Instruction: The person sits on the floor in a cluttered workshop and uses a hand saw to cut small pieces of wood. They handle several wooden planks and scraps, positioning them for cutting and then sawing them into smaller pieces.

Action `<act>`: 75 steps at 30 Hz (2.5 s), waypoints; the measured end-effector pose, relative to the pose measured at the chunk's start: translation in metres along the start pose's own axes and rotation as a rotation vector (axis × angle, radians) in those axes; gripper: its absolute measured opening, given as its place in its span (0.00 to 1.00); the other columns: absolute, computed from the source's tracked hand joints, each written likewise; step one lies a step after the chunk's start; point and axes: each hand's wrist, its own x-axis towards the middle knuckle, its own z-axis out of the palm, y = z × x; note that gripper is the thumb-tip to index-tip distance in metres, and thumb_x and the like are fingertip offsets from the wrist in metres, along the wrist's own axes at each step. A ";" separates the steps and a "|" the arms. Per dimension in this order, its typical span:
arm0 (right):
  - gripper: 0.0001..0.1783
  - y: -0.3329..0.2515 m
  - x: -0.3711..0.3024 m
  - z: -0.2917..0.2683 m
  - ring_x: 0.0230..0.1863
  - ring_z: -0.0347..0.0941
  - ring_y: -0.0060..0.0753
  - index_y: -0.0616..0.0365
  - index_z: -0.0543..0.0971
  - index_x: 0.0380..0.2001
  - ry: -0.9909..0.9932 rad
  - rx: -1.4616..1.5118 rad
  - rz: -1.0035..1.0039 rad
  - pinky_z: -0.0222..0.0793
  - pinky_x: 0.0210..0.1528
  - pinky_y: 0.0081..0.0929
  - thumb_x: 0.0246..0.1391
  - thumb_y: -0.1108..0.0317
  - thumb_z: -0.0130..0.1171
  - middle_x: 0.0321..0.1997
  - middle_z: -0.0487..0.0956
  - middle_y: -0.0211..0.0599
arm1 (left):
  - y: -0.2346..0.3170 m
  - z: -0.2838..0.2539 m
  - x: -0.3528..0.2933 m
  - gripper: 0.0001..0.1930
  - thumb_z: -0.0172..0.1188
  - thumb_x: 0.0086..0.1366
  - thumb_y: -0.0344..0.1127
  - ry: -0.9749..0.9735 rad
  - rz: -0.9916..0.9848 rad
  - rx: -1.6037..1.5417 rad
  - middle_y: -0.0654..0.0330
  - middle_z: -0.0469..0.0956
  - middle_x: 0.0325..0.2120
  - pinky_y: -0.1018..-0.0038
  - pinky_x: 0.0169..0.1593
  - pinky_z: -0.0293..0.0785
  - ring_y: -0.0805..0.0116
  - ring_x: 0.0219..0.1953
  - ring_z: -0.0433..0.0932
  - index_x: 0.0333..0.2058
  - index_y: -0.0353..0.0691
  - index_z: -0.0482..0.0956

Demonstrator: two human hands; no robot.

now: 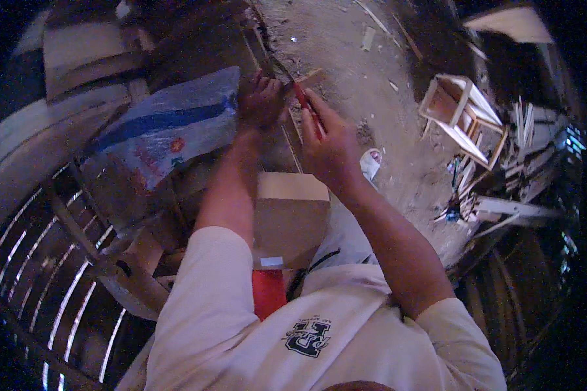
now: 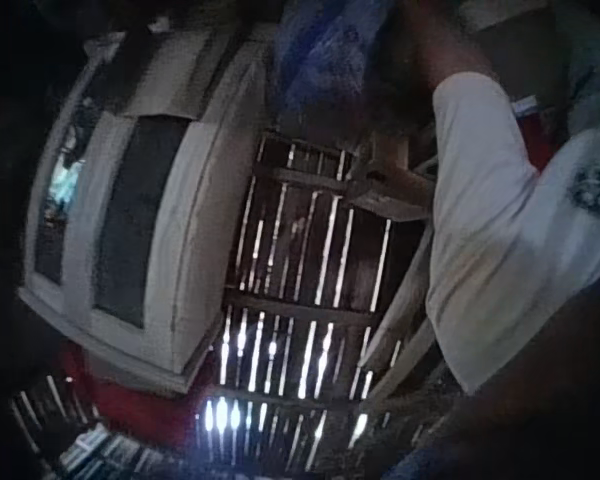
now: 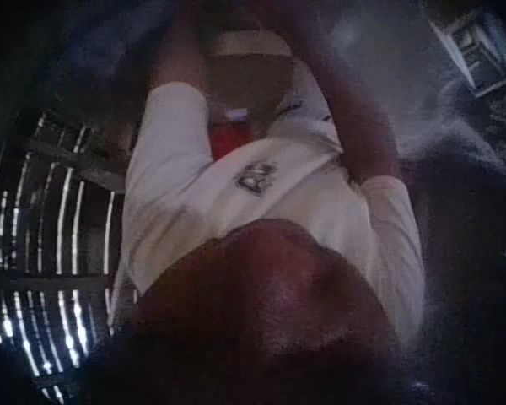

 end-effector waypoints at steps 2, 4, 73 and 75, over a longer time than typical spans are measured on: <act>0.25 -0.009 0.002 0.004 0.42 0.85 0.44 0.60 0.71 0.65 -0.032 -0.042 0.010 0.76 0.45 0.32 0.66 0.71 0.53 0.43 0.83 0.61 | 0.011 -0.011 -0.002 0.18 0.62 0.60 0.45 0.042 -0.028 -0.161 0.55 0.81 0.41 0.57 0.73 0.59 0.55 0.55 0.76 0.46 0.42 0.79; 0.24 -0.001 -0.028 0.001 0.46 0.84 0.40 0.61 0.71 0.65 -0.032 -0.003 0.014 0.75 0.48 0.31 0.67 0.71 0.52 0.47 0.83 0.59 | 0.013 -0.008 -0.009 0.19 0.63 0.60 0.46 0.130 -0.111 -0.139 0.55 0.81 0.41 0.57 0.73 0.58 0.55 0.55 0.76 0.46 0.42 0.80; 0.21 -0.029 -0.023 -0.038 0.45 0.80 0.29 0.65 0.76 0.61 -0.115 -0.049 -0.028 0.74 0.49 0.27 0.69 0.70 0.53 0.49 0.85 0.43 | 0.011 0.018 -0.002 0.20 0.65 0.56 0.49 0.183 -0.023 -0.099 0.56 0.82 0.45 0.54 0.72 0.59 0.53 0.54 0.79 0.45 0.48 0.83; 0.20 -0.014 0.004 -0.013 0.49 0.80 0.30 0.65 0.76 0.61 -0.118 -0.038 -0.072 0.74 0.52 0.29 0.69 0.69 0.53 0.52 0.84 0.45 | 0.008 0.031 0.001 0.21 0.64 0.56 0.48 0.226 -0.042 -0.070 0.56 0.82 0.44 0.53 0.72 0.59 0.52 0.53 0.79 0.47 0.48 0.82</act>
